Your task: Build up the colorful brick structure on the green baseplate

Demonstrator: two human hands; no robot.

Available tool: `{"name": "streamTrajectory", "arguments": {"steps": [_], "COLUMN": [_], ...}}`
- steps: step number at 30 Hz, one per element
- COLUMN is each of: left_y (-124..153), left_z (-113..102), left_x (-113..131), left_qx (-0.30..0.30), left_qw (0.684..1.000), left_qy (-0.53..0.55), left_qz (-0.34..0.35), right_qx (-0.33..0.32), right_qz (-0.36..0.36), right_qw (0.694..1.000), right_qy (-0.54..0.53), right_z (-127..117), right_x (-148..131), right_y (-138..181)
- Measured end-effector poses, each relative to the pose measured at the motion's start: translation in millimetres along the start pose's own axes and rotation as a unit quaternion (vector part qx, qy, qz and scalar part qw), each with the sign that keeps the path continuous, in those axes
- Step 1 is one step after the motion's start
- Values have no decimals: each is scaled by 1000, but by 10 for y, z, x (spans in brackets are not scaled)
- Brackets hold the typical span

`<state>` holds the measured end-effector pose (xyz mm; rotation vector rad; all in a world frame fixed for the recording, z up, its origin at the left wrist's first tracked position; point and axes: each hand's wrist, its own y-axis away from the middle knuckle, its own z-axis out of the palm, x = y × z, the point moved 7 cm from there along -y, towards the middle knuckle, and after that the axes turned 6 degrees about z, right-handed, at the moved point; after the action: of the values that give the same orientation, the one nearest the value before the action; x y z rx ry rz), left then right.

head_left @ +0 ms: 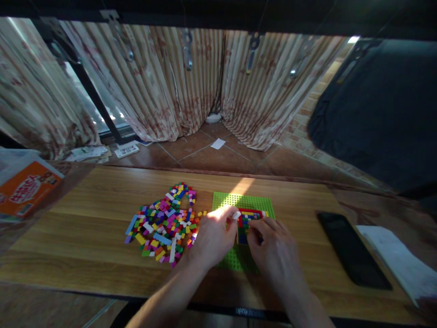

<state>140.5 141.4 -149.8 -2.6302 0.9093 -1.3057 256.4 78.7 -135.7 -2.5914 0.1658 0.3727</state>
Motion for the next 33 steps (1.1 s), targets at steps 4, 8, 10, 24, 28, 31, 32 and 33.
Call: {"name": "streamTrajectory", "arguments": {"steps": [4, 8, 10, 24, 28, 31, 32, 33], "left_y": [-2, -3, -2, 2, 10, 14, 13, 12], "left_z": [0, -2, -3, 37, 56, 63, 63, 64], "left_x": [0, -1, -4, -35, -52, -56, -55, -53], "left_qx": [-4, -5, -3, -9, -10, -14, -15, -16], "left_qw": [1000, 1000, 1000, 1000, 1000, 1000, 1000, 1000], "left_qy": [-1, -4, -4, 7, 8, 13, 15, 16], "left_qz": [-3, -3, -2, -8, -13, -17, -17, -17], "right_qx": [4, -12, -29, -98, -99, -96, -93, -88], "right_qz": [10, 12, 7, 63, 36, 25, 24, 24], "right_qw": [1000, 1000, 999, 987, 989, 990, 990, 991], "right_qy": [11, 18, 15, -111, -106, -104, -103, -100], "right_z": [22, 37, 47, 76, 61, 66, 68, 68], "right_x": [-3, -15, -17, 245, 202, 192, 193, 196], "right_y": [-2, -8, -13, -26, -29, -23, -21, -20]}}
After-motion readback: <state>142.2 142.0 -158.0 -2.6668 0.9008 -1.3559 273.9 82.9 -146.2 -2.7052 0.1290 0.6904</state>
